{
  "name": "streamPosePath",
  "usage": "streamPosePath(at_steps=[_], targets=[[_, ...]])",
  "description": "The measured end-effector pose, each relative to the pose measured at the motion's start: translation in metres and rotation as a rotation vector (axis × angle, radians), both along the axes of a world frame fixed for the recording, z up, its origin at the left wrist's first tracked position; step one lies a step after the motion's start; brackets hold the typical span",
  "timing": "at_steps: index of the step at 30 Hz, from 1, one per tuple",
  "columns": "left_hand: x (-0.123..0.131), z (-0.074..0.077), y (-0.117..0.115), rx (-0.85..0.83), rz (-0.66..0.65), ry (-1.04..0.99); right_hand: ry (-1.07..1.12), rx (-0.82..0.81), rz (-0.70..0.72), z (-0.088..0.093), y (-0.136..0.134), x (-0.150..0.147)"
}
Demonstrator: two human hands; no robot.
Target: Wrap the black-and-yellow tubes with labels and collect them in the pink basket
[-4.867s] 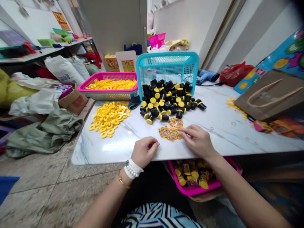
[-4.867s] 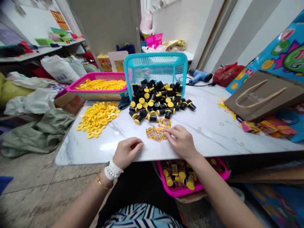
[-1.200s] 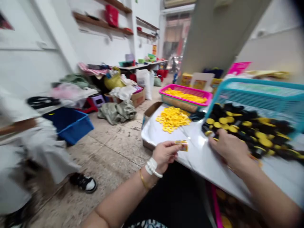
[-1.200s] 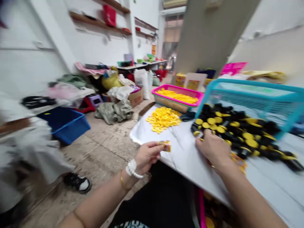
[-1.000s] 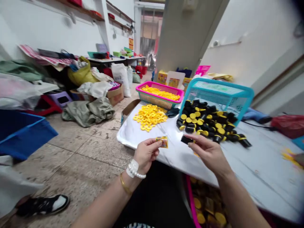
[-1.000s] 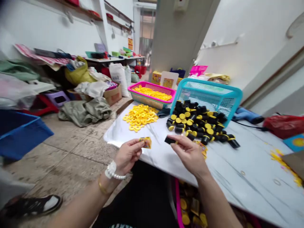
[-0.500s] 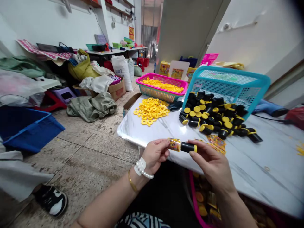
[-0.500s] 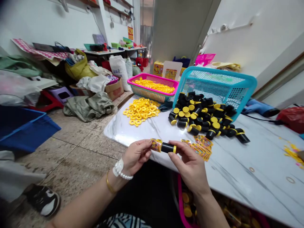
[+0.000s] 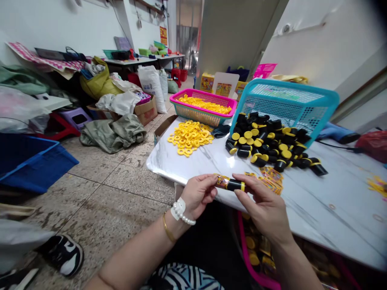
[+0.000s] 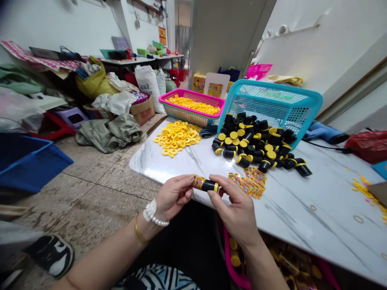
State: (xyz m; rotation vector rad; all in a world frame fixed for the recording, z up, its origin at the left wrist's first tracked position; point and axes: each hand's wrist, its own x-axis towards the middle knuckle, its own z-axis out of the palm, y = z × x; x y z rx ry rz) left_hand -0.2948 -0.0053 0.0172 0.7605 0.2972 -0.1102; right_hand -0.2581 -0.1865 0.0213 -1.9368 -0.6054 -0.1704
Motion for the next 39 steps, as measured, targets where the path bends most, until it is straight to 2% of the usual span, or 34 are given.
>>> streamPosePath(at_steps=[5,8,11,12,14,16,18,22,26,29,32,34,37,39], targets=[[-0.011,0.0,-0.001,0.117,-0.036,-0.036,0.282,0.216,0.168,-0.004,0.002,-0.006],[-0.022,-0.004,0.002,0.219,0.019,-0.036,0.271,0.328,0.1,-0.012,0.001,-0.011],[-0.031,-0.008,0.009,0.389,0.071,-0.087,0.256,0.397,0.029,-0.022,-0.002,-0.018],[-0.033,-0.009,0.012,0.44,0.038,-0.118,0.256,0.396,0.041,-0.025,-0.002,-0.021],[-0.036,-0.01,0.017,0.485,-0.114,-0.174,0.242,0.365,0.106,-0.029,-0.003,-0.028],[-0.037,-0.012,0.02,0.47,-0.289,-0.19,0.207,0.298,0.175,-0.033,-0.003,-0.034],[-0.039,-0.015,0.019,0.459,-0.372,-0.159,0.184,0.221,0.22,-0.036,-0.004,-0.04],[-0.042,-0.021,0.009,0.484,-0.326,-0.11,0.185,0.142,0.224,-0.044,-0.006,-0.049],[-0.042,-0.022,-0.001,0.542,-0.271,-0.2,-0.021,0.064,0.118,-0.048,-0.008,-0.057],[-0.041,-0.021,0.0,0.542,-0.311,-0.196,-0.183,0.008,0.048,-0.048,-0.011,-0.061],[-0.046,-0.021,0.003,0.574,-0.37,-0.156,-0.26,-0.017,0.057,-0.048,-0.012,-0.065],[-0.051,-0.022,0.004,0.676,-0.339,-0.198,-0.206,-0.005,0.067,-0.05,-0.009,-0.069],[-0.057,-0.025,0.006,0.902,-0.237,-0.305,0.014,0.065,0.035,-0.054,-0.002,-0.074],[-0.059,-0.029,0.009,0.974,-0.263,-0.33,0.124,0.091,0.028,-0.06,0.002,-0.077]])
